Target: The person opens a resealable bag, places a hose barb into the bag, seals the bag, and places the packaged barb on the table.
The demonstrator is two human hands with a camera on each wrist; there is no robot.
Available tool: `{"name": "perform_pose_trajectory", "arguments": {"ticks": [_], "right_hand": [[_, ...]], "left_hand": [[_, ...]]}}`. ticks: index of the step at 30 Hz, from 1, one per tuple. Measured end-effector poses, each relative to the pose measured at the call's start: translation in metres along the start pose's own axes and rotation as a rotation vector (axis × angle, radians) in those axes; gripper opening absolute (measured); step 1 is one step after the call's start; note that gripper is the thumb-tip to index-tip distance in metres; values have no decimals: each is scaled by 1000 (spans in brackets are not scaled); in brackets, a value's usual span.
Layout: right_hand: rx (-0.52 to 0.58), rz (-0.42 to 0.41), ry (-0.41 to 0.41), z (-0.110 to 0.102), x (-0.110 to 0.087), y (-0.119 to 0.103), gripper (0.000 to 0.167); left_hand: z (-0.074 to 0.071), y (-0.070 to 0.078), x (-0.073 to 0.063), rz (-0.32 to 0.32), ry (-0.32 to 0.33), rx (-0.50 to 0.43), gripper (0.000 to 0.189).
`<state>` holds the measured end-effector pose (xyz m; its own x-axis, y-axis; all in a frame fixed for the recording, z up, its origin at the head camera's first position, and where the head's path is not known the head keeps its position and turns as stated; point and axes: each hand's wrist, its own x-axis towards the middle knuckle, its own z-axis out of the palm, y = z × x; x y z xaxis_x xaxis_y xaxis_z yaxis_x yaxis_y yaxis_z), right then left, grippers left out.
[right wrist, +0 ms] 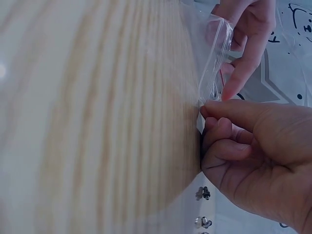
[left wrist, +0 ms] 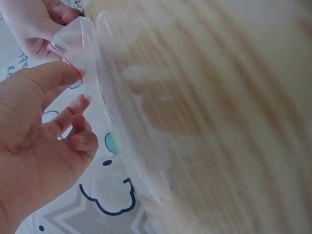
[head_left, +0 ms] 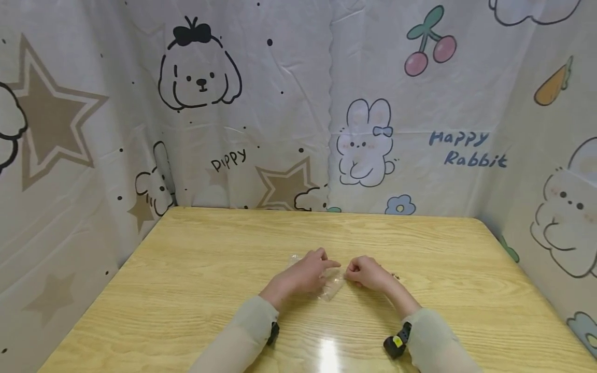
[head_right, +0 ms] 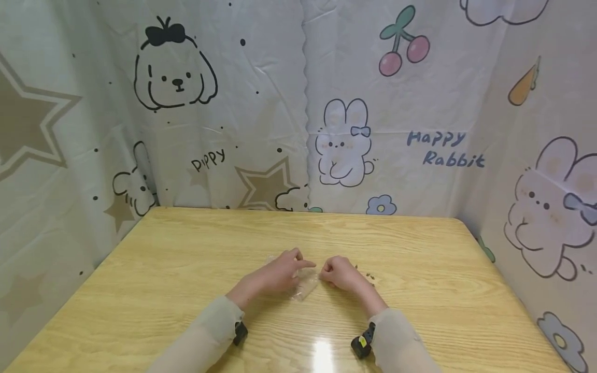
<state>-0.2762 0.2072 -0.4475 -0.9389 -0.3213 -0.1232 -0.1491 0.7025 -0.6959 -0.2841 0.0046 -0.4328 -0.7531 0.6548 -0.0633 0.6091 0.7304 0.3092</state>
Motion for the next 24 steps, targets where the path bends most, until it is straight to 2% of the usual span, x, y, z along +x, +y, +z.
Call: {"name": "perform_pose_trajectory", "arguments": {"ticks": [5, 14, 24], "right_hand": [[-23, -4, 0, 2, 0, -1, 17], [-24, 18, 5, 2, 0, -1, 17], [-19, 28, 6, 2, 1, -1, 16]], "left_hand": [[1, -3, 2, 3, -8, -39, 39], [3, -6, 3, -20, -23, -94, 66], [4, -7, 4, -10, -19, -101, 72]]}}
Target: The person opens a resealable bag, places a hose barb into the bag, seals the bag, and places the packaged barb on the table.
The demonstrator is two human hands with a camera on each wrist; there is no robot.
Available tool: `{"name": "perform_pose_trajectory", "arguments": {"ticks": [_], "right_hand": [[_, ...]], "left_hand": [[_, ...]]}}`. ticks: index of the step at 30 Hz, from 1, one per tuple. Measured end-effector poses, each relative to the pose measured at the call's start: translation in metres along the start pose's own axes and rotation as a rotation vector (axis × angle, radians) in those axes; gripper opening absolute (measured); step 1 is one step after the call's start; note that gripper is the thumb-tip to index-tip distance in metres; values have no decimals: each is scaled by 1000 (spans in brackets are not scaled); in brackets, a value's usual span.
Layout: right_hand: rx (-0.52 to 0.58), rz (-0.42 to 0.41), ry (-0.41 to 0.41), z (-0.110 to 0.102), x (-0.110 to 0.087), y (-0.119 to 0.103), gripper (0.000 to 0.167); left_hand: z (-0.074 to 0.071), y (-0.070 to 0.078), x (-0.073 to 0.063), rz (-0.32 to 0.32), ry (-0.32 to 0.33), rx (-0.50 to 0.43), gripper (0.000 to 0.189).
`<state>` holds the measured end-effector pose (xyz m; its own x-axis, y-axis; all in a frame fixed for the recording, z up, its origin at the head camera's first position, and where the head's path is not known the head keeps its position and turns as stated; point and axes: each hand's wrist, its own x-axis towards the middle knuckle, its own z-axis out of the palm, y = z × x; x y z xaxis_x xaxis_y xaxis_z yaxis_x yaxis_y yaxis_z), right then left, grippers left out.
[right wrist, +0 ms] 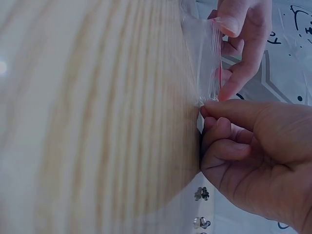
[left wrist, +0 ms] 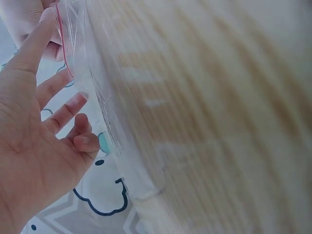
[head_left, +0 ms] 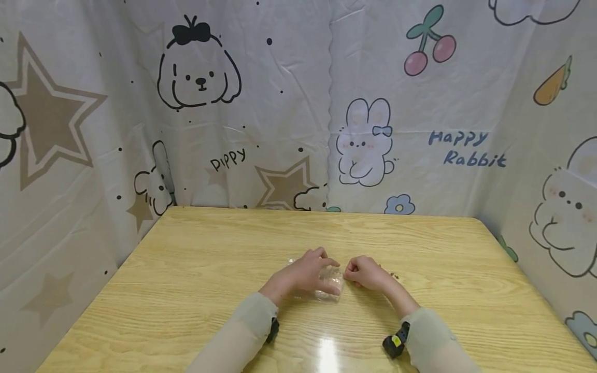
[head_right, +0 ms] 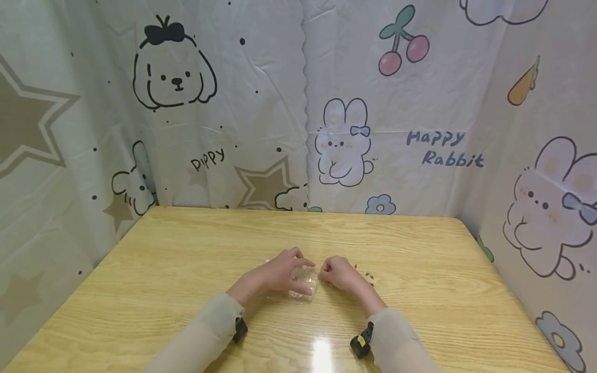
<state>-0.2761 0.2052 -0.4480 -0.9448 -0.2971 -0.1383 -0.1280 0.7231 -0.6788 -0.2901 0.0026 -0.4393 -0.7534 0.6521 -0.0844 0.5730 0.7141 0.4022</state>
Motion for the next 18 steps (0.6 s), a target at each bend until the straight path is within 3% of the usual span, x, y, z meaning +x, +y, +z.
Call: {"name": "perform_pose_trajectory", "arguments": {"ticks": [5, 11, 18], "right_hand": [[5, 1, -3, 0, 0, 0, 16], [-3, -12, -5, 0, 1, 1, 16], [-11, -9, -1, 0, 1, 1, 17]], "left_hand": [[-1, 1, 0, -12, 6, 1, 74], [2, 5, 1, -8, 11, 68, 79], [3, 4, 2, -12, 3, 97, 72]]}}
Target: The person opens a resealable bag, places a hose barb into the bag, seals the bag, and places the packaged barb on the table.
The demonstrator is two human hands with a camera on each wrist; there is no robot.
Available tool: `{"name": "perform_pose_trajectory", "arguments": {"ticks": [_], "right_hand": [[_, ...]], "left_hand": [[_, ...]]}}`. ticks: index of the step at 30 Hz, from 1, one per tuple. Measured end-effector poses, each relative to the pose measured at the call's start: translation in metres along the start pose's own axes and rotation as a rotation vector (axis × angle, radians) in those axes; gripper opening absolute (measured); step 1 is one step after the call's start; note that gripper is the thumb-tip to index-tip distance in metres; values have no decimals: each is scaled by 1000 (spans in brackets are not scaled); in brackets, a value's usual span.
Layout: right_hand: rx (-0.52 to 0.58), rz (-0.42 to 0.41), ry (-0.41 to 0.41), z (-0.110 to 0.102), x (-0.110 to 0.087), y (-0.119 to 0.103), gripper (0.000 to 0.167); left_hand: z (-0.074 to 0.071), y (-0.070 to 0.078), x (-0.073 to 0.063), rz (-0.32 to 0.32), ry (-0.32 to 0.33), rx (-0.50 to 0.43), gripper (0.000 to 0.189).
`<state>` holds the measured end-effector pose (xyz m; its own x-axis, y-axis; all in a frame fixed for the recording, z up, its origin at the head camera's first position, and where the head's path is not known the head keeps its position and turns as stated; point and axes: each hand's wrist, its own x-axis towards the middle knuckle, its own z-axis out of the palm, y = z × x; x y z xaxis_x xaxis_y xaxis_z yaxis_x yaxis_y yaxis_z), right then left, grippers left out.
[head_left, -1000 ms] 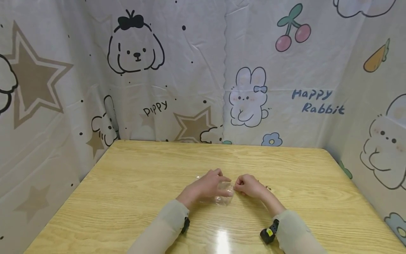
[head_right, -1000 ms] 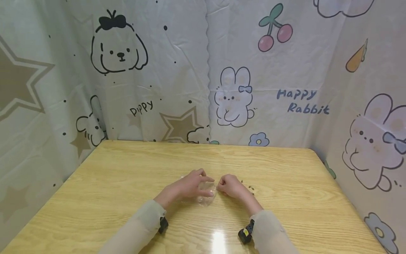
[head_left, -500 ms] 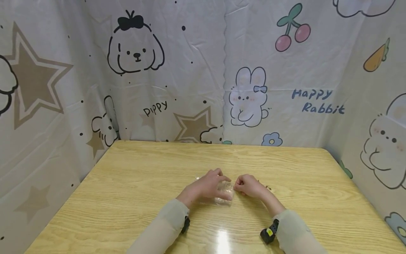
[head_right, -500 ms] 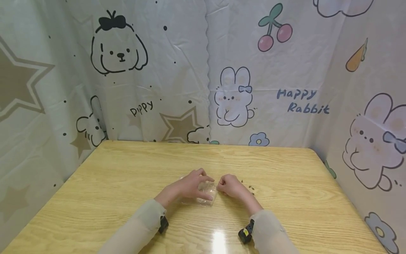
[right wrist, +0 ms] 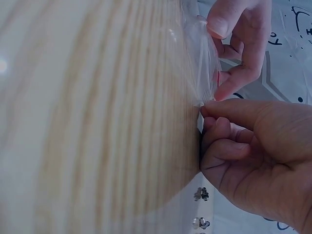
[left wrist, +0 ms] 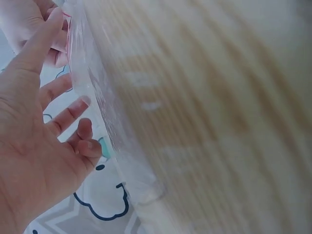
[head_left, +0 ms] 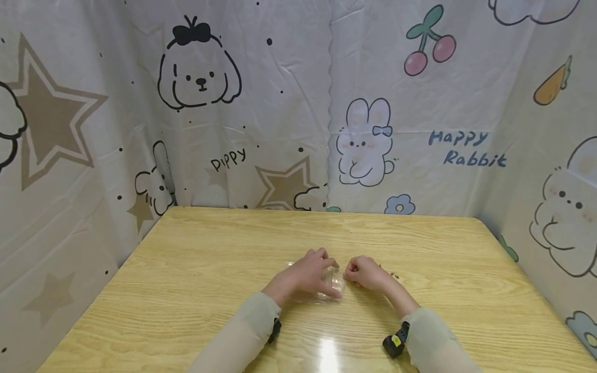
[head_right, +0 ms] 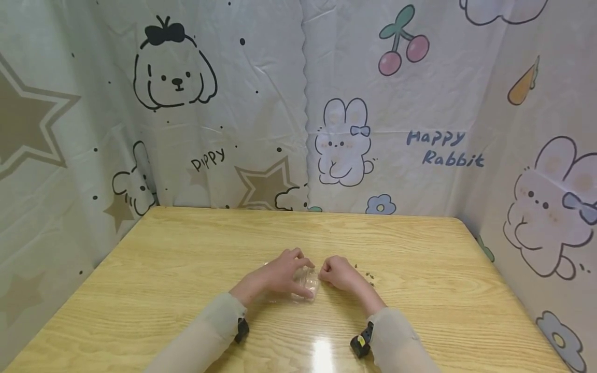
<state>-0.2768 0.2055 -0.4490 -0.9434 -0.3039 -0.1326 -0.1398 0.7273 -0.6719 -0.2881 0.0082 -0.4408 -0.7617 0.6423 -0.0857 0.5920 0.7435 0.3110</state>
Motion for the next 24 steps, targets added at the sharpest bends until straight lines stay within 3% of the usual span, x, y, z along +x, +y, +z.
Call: {"name": "perform_pose_trajectory", "arguments": {"ticks": [7, 16, 24], "right_hand": [[-5, 14, -2, 1, 0, -1, 17], [0, 9, -19, 0, 0, -3, 17], [-7, 28, -16, -1, -1, -5, 16]], "left_hand": [[0, -3, -1, 15, -1, 60, 70], [-2, -7, -6, -18, -58, -38, 61], [-5, -2, -6, -12, -39, -53, 45]]}}
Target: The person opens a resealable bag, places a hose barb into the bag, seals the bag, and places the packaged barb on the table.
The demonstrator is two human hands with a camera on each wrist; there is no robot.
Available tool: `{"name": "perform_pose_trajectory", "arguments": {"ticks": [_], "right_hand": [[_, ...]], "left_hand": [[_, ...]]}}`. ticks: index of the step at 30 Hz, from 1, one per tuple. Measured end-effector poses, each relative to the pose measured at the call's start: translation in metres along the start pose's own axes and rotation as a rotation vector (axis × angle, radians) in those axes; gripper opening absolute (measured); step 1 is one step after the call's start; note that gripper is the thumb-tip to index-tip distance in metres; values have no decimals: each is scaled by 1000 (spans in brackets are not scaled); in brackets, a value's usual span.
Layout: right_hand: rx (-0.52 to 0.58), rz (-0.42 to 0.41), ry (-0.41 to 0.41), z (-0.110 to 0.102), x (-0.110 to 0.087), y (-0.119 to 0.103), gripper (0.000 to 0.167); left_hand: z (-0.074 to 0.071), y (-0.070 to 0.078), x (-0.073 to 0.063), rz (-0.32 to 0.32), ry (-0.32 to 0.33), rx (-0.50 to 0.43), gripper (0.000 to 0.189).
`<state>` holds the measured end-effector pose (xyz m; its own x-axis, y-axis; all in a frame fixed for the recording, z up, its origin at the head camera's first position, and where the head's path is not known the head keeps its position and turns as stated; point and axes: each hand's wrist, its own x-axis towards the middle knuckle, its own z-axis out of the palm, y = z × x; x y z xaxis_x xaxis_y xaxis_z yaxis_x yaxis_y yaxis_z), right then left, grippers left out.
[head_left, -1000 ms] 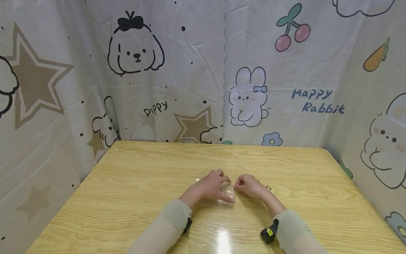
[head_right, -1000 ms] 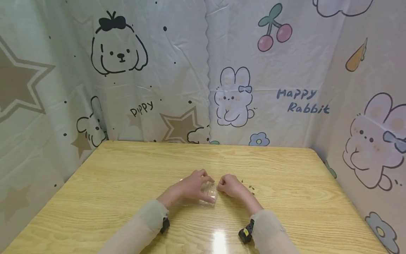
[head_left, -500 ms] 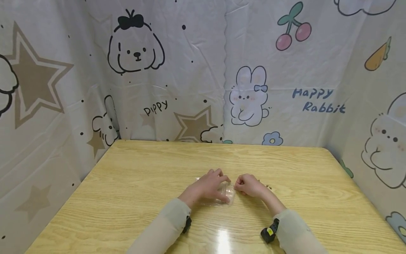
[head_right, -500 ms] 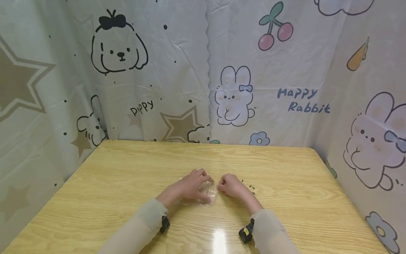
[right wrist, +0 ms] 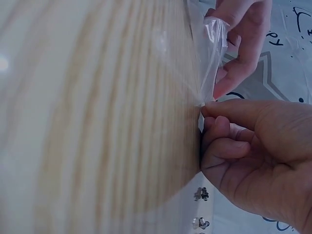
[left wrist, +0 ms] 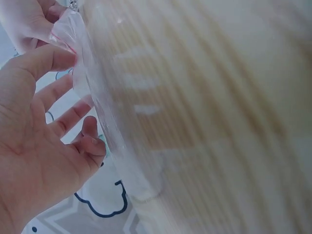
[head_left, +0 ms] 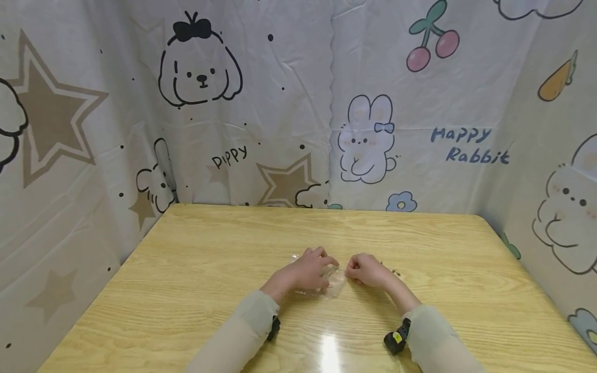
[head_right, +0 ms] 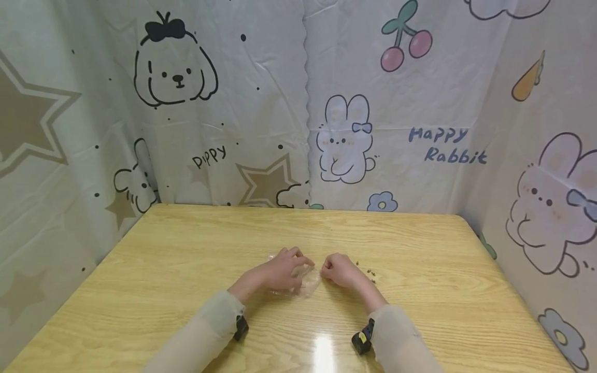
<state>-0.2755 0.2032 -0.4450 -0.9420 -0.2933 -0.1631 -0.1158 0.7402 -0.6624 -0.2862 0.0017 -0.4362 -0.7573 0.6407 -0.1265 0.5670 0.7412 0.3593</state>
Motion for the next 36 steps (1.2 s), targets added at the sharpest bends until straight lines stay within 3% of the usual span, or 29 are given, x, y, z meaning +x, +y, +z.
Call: {"name": "perform_pose_trajectory", "arguments": {"ticks": [4, 8, 19, 27, 36], "right_hand": [[-9, -21, 8, 0, -1, 0, 16], [-16, -36, 12, 2, 0, 1, 16], [-38, -31, 16, 2, 1, 1, 17], [-54, -46, 18, 3, 1, 2, 17], [-42, -47, 21, 3, 1, 2, 16]], "left_hand": [[3, 3, 1, -3, 20, -7, 41], [5, 6, 2, -24, 25, -14, 51], [7, 7, 5, -44, 13, 68, 46], [7, 6, 4, -37, 1, 23, 32], [5, 7, -1, -31, 25, -41, 31]]}}
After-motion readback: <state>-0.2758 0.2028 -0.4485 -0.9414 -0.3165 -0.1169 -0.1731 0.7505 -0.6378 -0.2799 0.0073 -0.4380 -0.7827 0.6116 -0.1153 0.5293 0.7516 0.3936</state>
